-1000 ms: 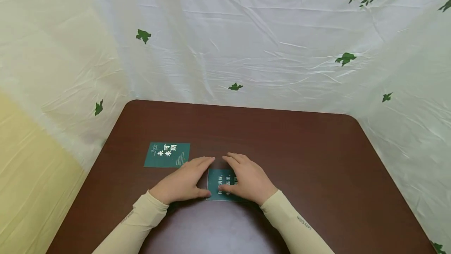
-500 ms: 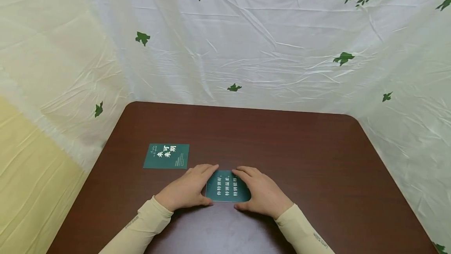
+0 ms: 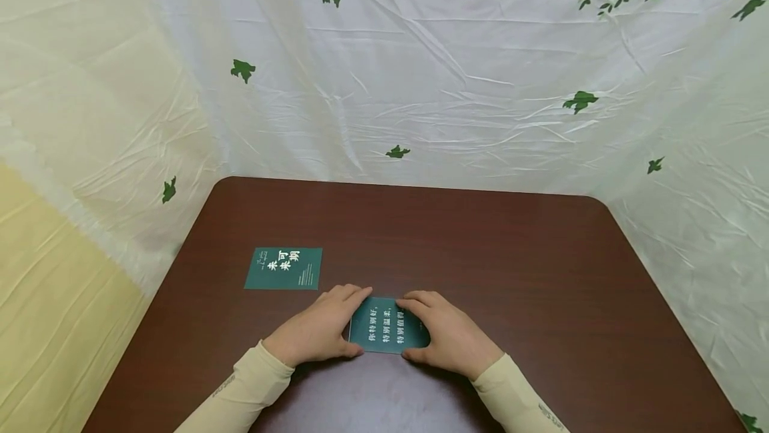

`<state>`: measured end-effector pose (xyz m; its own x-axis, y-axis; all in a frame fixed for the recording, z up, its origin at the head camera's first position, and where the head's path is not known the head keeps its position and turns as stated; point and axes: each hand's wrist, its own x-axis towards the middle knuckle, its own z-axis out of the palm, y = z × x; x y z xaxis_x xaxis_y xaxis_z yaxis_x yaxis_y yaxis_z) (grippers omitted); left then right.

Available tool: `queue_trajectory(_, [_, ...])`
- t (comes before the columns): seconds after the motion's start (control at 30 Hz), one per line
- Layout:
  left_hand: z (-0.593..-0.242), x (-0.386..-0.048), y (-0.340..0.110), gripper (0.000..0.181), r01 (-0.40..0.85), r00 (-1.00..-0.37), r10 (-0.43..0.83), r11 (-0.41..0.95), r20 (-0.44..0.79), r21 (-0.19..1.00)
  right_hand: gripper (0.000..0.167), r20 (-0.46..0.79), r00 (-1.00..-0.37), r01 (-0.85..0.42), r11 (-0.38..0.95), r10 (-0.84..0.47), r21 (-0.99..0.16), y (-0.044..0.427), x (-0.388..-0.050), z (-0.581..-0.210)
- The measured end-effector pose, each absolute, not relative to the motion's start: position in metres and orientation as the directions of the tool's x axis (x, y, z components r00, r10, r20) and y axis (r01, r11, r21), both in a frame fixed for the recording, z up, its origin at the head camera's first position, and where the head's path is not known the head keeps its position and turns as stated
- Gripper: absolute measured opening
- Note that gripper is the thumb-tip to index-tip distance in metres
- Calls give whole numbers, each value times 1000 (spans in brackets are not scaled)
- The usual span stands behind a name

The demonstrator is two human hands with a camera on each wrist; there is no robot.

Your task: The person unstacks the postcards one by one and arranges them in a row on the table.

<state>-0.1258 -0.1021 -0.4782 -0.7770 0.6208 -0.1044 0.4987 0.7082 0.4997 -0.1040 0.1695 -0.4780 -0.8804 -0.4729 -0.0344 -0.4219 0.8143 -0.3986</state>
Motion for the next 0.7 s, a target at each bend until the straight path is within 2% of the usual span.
queue_trajectory(0.43, [-474,-130,-108,99,487,-780,616,711,-115,507,79,-17,-863,-470,814,-505,-343,167,-111,-471])
queue_trajectory(0.7, [-456,-154,-121,97,439,-819,564,738,-110,513,81,11,-851,-498,801,-524,-333,154,-142,-459])
